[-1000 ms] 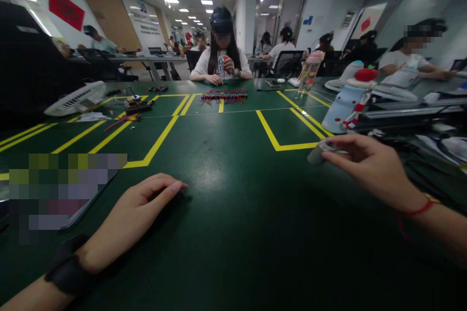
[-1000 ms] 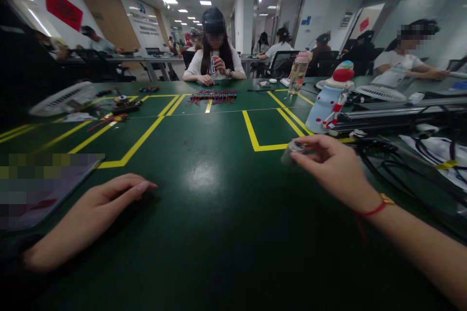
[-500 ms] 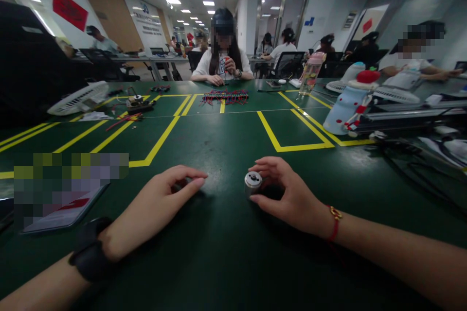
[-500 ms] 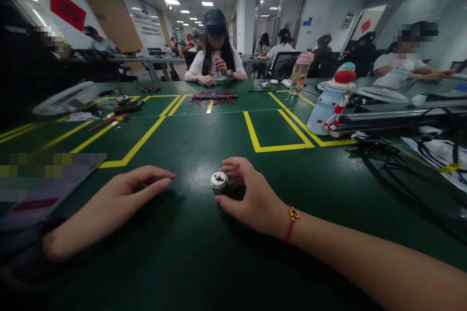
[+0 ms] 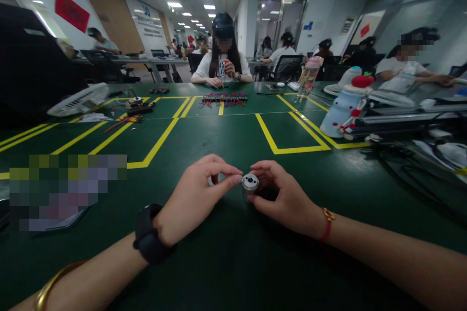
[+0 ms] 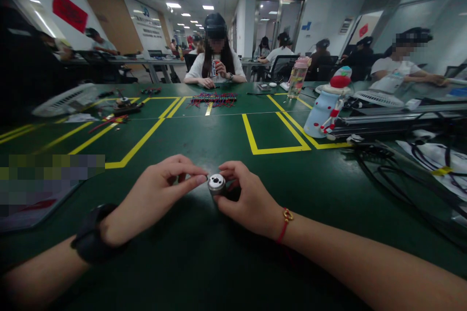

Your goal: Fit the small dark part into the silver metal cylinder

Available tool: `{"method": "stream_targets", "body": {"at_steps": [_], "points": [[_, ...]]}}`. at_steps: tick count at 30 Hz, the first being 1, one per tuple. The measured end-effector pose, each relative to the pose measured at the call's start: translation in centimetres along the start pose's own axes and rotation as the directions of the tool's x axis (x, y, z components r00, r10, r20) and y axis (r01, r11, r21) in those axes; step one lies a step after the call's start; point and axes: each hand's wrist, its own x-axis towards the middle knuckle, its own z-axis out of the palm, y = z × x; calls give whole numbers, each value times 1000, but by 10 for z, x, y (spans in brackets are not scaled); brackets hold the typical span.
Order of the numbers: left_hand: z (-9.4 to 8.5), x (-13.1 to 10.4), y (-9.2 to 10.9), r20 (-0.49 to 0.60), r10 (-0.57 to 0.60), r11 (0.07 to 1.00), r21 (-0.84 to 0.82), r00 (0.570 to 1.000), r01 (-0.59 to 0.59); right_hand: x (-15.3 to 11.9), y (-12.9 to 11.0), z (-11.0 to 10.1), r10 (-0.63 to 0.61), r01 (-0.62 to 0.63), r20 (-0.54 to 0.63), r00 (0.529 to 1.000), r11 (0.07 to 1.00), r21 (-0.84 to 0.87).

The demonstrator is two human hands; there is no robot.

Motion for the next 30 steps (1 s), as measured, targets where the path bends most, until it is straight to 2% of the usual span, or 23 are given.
{"method": "stream_targets", "body": {"at_steps": [5,9,12,15,18,20,22,25,27,28,30], "points": [[14,-9,-18,121,-26,996,87,992,15,-1,-3,-1,-17,17,-6,1000,998,-55],[23,-9,-22,122,-14,994,106,992,1,-1,-3,0,-25,26,7,1000,997,-73],[20,-10,-19,120,-19,997,74,993,10,1,-3,-2,-5,4,-7,1000,998,-63],[5,-16,-20,102,-62,997,41,993,58,0,-4,-22,52,-58,-86,995,996,-66],[-20,-28,-33,57,-144,989,42,988,141,-11,2,-67,132,-181,-257,957,968,-175],[-37,-37,-45,26,-239,971,30,971,238,-25,13,-107,156,-301,-408,900,898,-321],[-50,-46,-57,1,-347,938,7,938,347,-41,30,-147,130,-411,-518,845,778,-475],[-57,-53,-66,-20,-428,904,-22,903,428,-63,57,-191,127,-534,-592,796,608,-587],[-55,-54,-67,-30,-441,898,-27,897,440,-70,66,-202,88,-538,-594,799,544,-643],[-54,-54,-66,-39,-443,897,-28,896,442,-70,67,-201,21,-520,-592,805,505,-689],[-51,-53,-64,-56,-447,895,-31,893,446,-64,59,-187,-169,-453,-548,819,396,-799]]}}
